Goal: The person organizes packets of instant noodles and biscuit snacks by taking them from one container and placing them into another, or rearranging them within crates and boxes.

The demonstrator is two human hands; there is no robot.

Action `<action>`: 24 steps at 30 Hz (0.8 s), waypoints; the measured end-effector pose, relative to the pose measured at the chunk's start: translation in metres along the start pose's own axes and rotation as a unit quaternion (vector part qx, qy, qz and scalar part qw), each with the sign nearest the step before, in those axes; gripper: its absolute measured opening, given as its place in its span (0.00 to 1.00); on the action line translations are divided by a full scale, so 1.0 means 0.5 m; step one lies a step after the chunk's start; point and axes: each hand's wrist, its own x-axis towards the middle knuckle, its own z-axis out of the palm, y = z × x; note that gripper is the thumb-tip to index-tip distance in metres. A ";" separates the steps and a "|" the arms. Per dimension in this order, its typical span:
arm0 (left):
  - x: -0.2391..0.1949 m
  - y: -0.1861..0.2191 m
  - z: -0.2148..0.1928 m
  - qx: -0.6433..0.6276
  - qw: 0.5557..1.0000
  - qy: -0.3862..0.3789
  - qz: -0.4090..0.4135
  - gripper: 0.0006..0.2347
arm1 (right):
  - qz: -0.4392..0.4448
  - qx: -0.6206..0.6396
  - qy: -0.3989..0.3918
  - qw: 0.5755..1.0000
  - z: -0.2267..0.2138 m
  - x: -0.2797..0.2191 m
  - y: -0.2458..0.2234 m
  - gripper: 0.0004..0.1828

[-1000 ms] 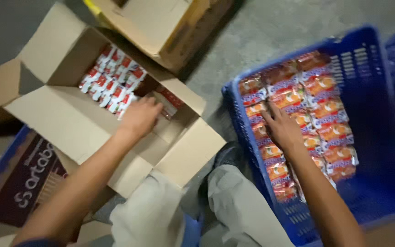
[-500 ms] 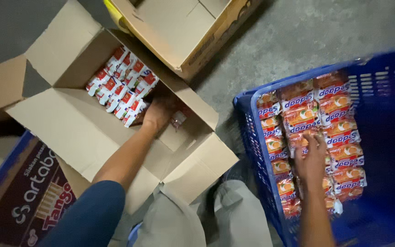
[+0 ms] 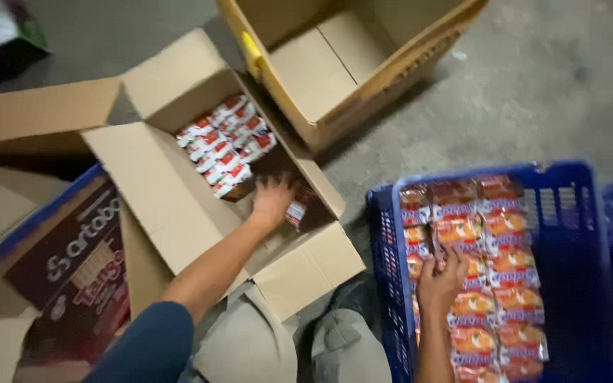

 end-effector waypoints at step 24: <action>-0.209 0.007 -0.382 -0.771 0.615 0.018 -0.161 0.44 | -0.067 0.067 0.077 0.992 -0.017 0.021 -0.257 0.18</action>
